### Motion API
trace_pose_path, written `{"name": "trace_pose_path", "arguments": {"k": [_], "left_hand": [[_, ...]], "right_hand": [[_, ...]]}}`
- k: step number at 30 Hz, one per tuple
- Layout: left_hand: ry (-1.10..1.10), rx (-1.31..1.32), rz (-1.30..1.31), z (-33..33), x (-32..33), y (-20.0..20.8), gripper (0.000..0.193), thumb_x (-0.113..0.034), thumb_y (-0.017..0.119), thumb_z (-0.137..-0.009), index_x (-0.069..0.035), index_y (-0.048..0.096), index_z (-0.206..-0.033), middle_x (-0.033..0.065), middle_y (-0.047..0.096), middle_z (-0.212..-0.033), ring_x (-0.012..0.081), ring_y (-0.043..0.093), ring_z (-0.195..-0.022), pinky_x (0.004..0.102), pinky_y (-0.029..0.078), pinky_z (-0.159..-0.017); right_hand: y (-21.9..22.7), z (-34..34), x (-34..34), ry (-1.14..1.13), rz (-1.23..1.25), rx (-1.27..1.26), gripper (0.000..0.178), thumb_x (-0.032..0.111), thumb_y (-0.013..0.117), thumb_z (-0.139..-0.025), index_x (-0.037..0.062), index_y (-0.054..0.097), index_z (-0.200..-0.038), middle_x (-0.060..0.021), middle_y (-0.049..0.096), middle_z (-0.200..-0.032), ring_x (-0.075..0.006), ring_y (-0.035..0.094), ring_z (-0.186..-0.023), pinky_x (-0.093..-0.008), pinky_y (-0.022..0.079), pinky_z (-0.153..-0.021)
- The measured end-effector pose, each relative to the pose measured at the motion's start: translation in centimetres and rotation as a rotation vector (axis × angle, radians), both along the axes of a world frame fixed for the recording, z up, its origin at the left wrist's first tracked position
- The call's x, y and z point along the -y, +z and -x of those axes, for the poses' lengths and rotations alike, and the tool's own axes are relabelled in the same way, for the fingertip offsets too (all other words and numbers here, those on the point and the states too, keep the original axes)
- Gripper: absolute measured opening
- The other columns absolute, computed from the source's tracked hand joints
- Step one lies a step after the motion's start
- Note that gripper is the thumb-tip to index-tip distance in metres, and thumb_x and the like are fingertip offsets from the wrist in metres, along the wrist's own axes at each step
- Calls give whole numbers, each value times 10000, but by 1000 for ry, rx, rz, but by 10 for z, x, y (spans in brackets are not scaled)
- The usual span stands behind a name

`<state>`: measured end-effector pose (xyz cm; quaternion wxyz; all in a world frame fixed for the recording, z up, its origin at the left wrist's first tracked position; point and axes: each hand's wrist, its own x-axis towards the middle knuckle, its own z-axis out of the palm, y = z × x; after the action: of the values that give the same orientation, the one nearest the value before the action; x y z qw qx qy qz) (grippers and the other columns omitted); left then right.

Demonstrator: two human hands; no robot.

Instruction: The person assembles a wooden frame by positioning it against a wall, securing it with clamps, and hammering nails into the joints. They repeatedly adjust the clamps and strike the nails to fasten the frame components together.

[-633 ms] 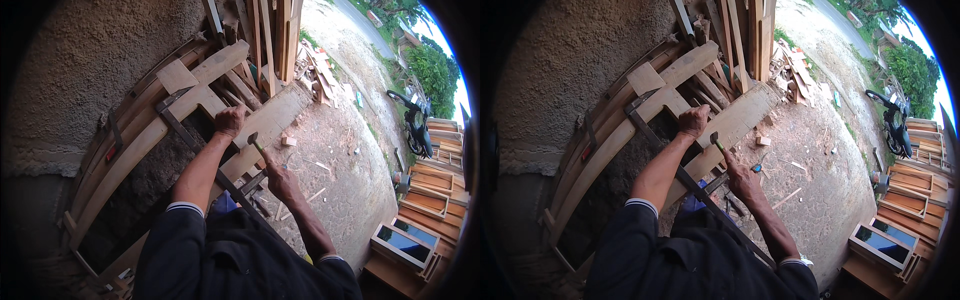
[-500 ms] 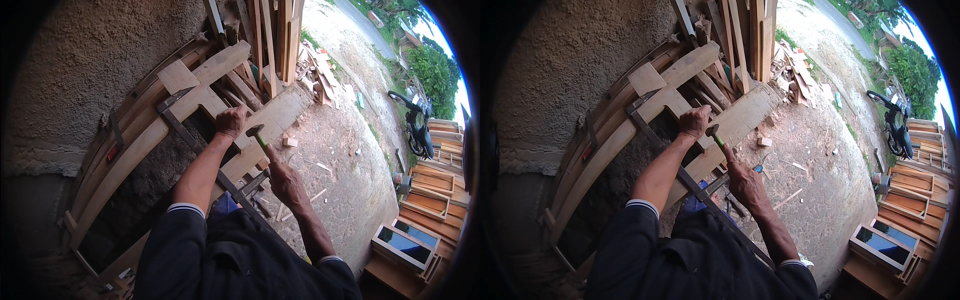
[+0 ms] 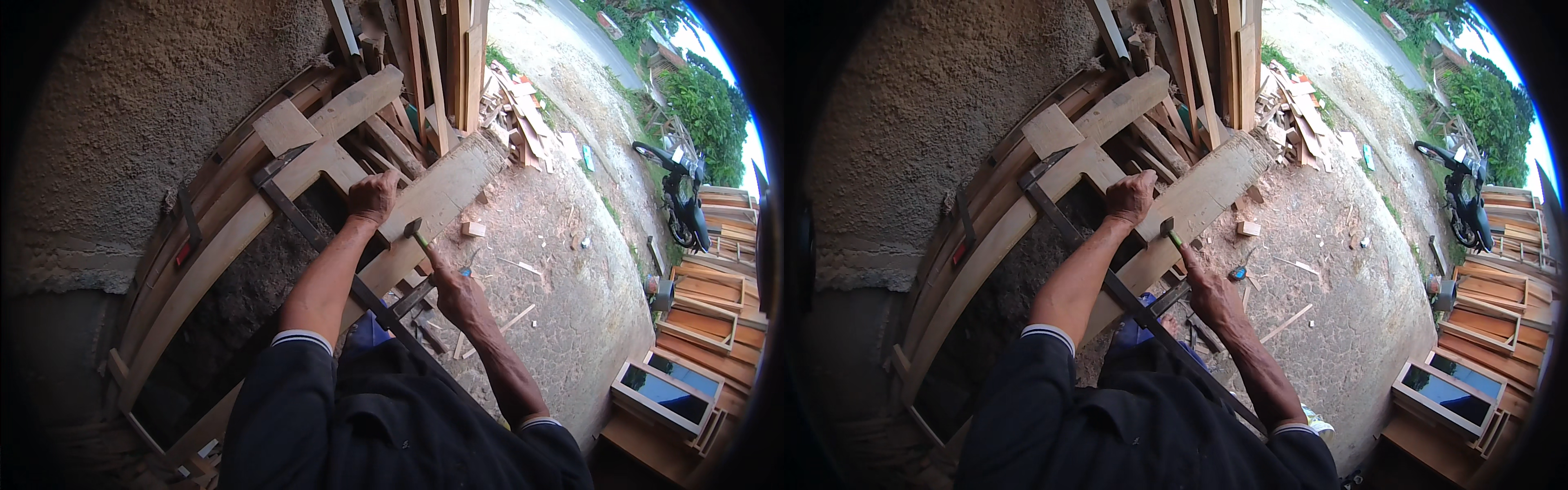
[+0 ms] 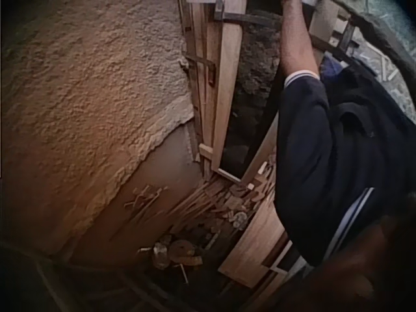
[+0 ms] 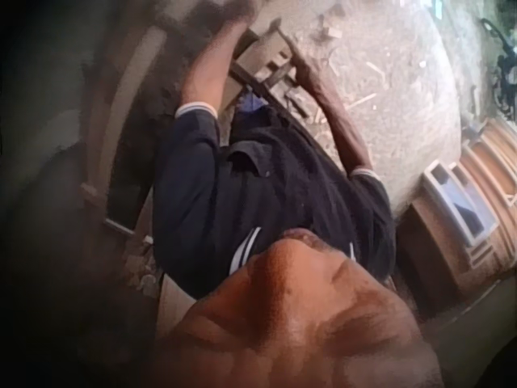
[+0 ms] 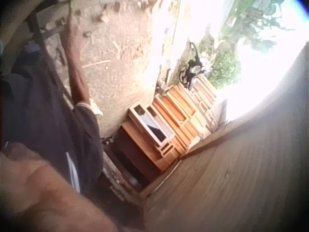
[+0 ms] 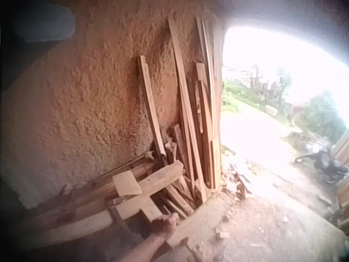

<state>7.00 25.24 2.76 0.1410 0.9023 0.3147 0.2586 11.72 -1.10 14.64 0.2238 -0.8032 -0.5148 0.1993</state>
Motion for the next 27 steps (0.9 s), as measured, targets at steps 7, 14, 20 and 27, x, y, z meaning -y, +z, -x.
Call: {"name": "trace_pose_path", "arguments": {"k": [7, 14, 20, 27], "left_hand": [[1, 21, -13, 1, 2, -7, 104, -227, 590, -947, -143, 609, -888, 114, 684, -758, 343, 701, -744, 491, 543, -599], [4, -17, -27, 1, 3, -4, 80, -209, 575, -937, -151, 621, -906, 98, 694, -764, 317, 712, -744, 466, 561, -619], [-8, 27, 28, 2, 2, -4, 141, -258, 572, -972, -145, 631, -912, 107, 702, -807, 343, 705, -779, 489, 548, -624], [6, -6, -7, 2, 3, -1, 67, -180, 573, -907, -141, 617, -876, 85, 697, -768, 315, 708, -740, 457, 560, -620]], "right_hand": [[-12, 3, 11, -18, -71, 101, 669, 41, 505, -951, 198, 314, -1573, -216, 633, -772, -401, 658, -699, -515, 507, -622], [-36, 0, 15, -10, 17, 99, 725, 29, 487, -911, 218, 301, -1586, -237, 601, -756, -395, 640, -630, -523, 495, -585], [-33, 2, 19, 27, 178, 153, 691, 33, 508, -931, 229, 333, -1569, -190, 649, -828, -390, 663, -730, -507, 511, -619], [-36, 9, 21, -32, -86, 53, 725, 30, 496, -910, 237, 323, -1583, -218, 578, -769, -392, 628, -640, -515, 492, -599]]}}
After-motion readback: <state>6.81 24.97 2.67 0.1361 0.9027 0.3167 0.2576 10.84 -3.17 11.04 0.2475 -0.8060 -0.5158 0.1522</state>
